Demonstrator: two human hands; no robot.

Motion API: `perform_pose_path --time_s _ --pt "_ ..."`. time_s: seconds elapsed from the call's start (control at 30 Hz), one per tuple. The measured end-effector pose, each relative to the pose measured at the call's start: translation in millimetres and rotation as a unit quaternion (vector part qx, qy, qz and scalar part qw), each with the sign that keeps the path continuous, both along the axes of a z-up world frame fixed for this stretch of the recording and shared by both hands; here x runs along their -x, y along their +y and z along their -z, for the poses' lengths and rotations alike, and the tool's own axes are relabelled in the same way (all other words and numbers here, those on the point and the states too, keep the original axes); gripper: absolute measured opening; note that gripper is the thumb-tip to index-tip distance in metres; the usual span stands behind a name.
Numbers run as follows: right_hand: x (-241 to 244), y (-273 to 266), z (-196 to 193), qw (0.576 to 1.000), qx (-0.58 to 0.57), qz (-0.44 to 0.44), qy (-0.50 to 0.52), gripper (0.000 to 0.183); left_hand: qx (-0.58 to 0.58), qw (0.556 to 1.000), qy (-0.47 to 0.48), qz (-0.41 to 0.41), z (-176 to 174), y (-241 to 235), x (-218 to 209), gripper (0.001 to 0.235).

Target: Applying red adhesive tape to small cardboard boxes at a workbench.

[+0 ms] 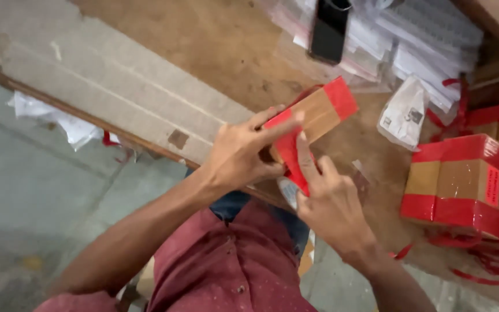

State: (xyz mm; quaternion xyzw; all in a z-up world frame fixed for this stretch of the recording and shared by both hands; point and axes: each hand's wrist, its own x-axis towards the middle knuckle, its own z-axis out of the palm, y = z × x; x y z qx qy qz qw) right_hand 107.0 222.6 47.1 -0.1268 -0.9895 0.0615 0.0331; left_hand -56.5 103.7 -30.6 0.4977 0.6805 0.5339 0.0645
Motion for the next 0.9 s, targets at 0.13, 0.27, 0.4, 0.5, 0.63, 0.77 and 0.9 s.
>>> perform_pose_path --time_s 0.13,0.27,0.4,0.5,0.63,0.77,0.9 --pt "1 -3 6 1.0 0.01 0.027 -0.001 0.093 -0.081 0.992 0.096 -0.014 -5 -1 3 0.075" --pt "-6 1 5 0.999 0.017 0.027 0.034 0.09 -0.054 0.996 0.065 0.023 -3 0 11 0.068" --pt "-38 35 5 0.989 0.106 0.041 0.09 0.099 -0.035 0.976 0.211 0.027 -4 1 30 0.067" --pt "-81 79 41 0.985 0.058 0.095 0.132 0.094 -0.024 0.97 0.241 0.016 -1 -2 25 0.06" --pt "-128 101 92 0.972 -0.133 0.195 0.008 0.071 -0.016 0.935 0.354 -0.022 -6 -6 23 0.053" --pt "-141 76 103 0.982 -0.039 0.179 0.054 0.079 0.003 0.928 0.374 0.001 5 -11 26 0.053" --pt "-138 44 101 0.985 -0.065 0.135 0.084 0.078 -0.04 0.943 0.329 -0.017 7 -11 21 0.052"
